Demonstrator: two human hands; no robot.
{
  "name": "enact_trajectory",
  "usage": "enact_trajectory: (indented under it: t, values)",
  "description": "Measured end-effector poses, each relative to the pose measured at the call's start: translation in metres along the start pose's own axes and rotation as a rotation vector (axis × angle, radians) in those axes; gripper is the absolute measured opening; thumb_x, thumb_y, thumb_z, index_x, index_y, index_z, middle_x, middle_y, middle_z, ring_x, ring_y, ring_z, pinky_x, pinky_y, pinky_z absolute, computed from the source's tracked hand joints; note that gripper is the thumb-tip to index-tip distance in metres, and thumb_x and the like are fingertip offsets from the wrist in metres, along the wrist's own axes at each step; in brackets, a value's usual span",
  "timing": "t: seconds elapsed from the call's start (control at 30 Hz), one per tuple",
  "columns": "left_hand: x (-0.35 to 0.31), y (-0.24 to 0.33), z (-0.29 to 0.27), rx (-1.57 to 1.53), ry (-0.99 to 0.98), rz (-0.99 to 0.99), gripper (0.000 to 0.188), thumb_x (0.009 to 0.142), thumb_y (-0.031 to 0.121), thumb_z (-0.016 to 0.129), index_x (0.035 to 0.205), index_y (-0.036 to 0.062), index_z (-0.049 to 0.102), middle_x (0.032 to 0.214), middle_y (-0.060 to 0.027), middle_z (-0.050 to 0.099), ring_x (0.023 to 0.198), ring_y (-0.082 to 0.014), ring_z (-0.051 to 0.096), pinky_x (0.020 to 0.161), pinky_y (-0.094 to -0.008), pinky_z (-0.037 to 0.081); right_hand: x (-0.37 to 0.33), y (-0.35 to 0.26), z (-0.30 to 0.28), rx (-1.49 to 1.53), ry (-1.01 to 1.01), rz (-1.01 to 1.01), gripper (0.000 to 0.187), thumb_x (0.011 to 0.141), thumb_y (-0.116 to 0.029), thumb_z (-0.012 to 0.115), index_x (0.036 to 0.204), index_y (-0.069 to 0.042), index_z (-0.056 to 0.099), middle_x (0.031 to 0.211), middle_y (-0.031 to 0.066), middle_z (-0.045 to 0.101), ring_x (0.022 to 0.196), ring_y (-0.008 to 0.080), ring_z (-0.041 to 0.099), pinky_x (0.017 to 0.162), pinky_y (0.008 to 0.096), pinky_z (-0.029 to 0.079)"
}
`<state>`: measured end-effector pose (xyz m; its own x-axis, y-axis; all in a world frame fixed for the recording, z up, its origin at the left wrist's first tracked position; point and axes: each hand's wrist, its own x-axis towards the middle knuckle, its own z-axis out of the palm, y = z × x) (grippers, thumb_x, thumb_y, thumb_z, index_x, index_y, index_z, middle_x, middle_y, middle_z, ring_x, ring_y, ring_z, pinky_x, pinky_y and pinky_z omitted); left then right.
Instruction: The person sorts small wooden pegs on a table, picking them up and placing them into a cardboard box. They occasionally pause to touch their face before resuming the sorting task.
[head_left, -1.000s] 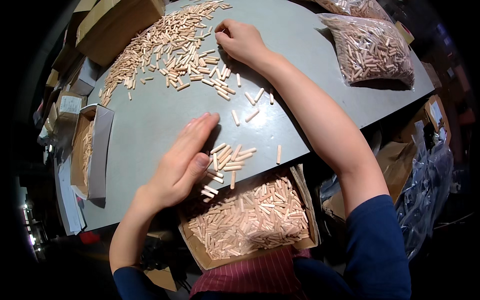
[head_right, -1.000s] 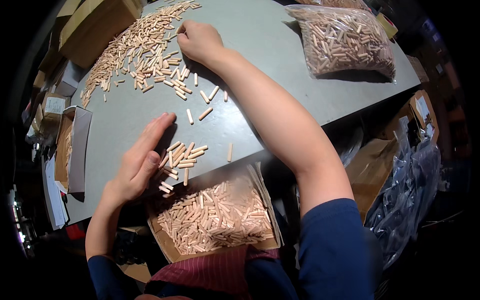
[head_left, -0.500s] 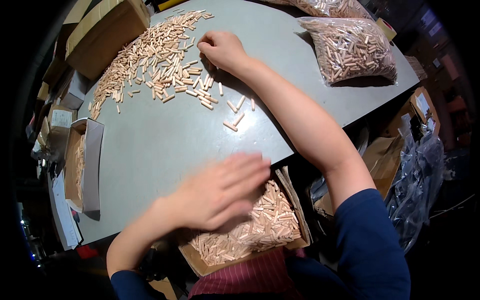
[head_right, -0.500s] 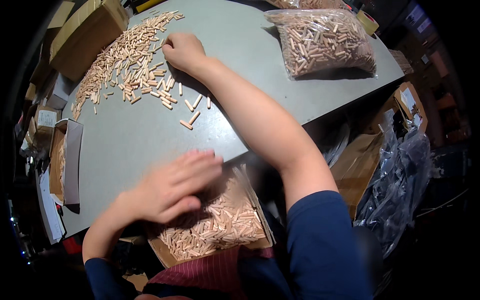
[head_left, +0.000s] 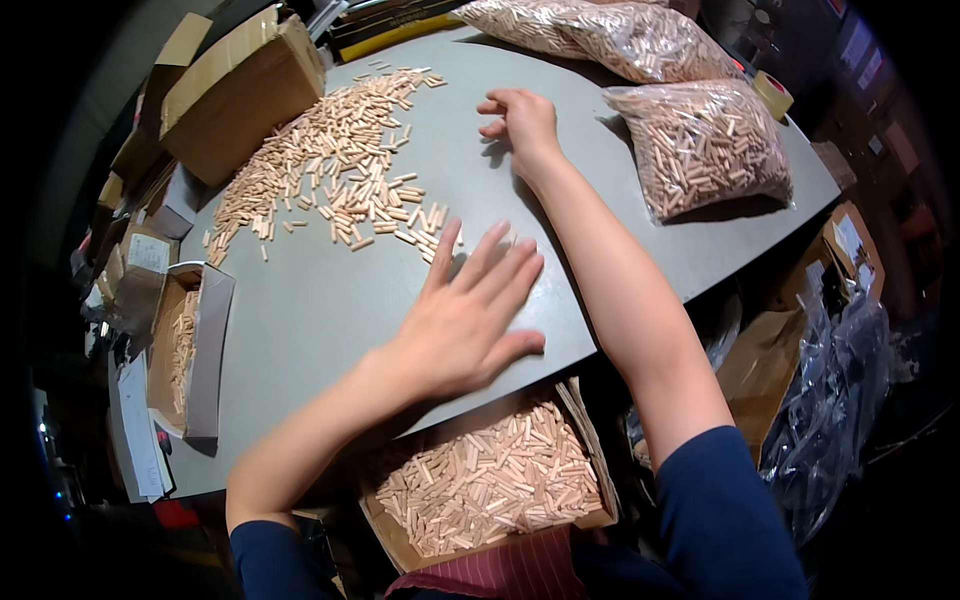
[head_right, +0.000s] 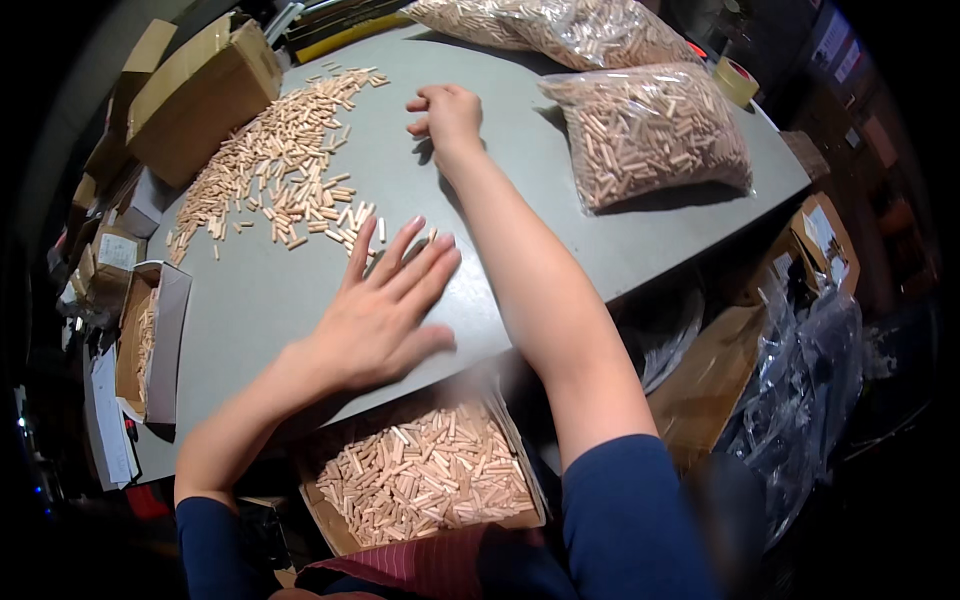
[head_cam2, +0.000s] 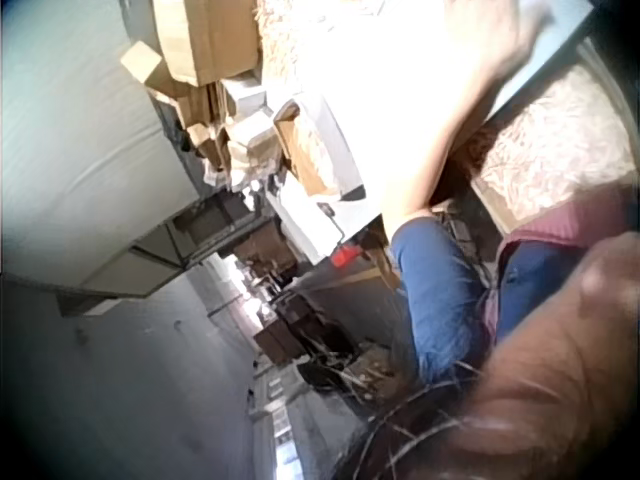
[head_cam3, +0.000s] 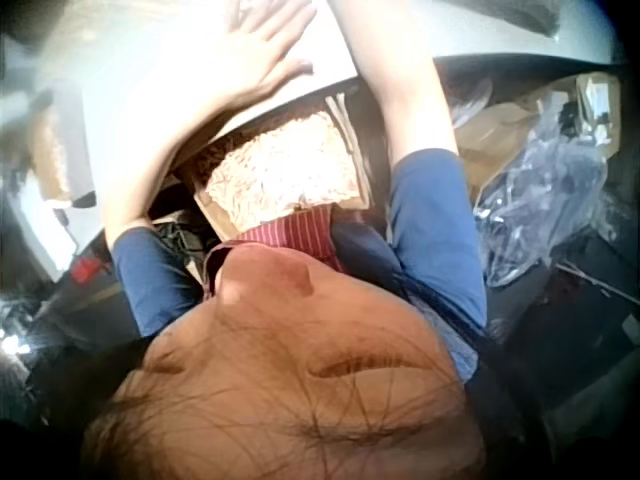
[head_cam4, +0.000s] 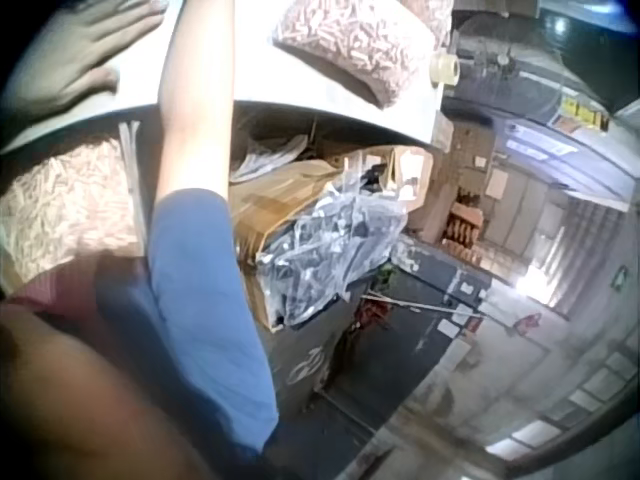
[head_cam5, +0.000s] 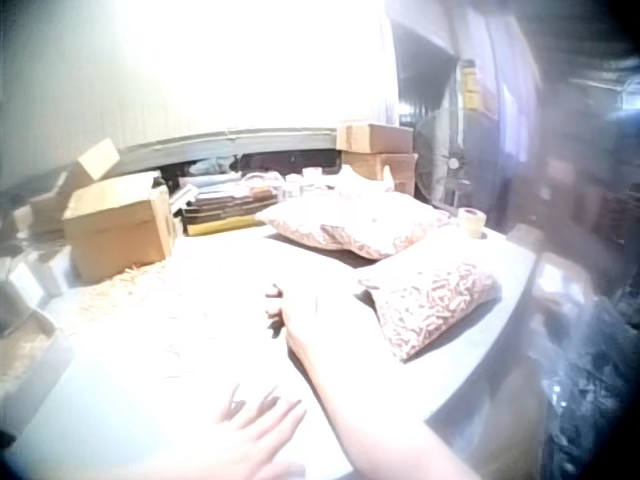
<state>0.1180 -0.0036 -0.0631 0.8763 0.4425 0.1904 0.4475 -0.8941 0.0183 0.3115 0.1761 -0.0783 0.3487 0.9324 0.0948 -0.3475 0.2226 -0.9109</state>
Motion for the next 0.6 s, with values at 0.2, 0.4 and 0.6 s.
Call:
enact_trajectory:
  t: [0.2,0.4,0.6]
  values:
    - [0.026,-0.087,0.016,0.348,-0.005,-0.349,0.071,0.107,0.054,0.037,0.155,0.0019,0.041,0.164,-0.0137,0.039,0.159,-0.0336,0.016,0.122,-0.0672,-0.010,-0.004,0.006,0.007,-0.161,-0.096,0.051,0.024,0.096,-0.012,0.057,0.110,0.004,0.066,0.094,0.0157,0.073,0.054,0.0160,0.061,0.054,0.0277,0.053]
    - [0.006,-0.128,0.003,0.098,-0.046,-0.653,0.069,0.105,0.063,0.040,0.160,0.0226,0.039,0.170,-0.0110,0.027,0.159,-0.0369,0.014,0.120,-0.0707,-0.001,-0.011,0.007,0.012,-0.300,-0.141,0.028,0.021,0.095,-0.013,0.059,0.107,0.002,0.068,0.091,0.0120,0.072,0.053,0.0121,0.058,0.053,0.0248,0.050]
    - [-0.044,-0.113,-0.001,0.092,-0.031,-0.500,0.068,0.106,0.054,0.044,0.162,0.0163,0.034,0.170,-0.0137,0.024,0.157,-0.0382,0.020,0.125,-0.0564,0.012,-0.027,0.006,0.027,-0.278,-0.279,0.079,0.020,0.096,-0.015,0.061,0.104,0.001,0.068,0.085,0.0088,0.070,0.054,0.0115,0.058,0.052,0.0240,0.049]
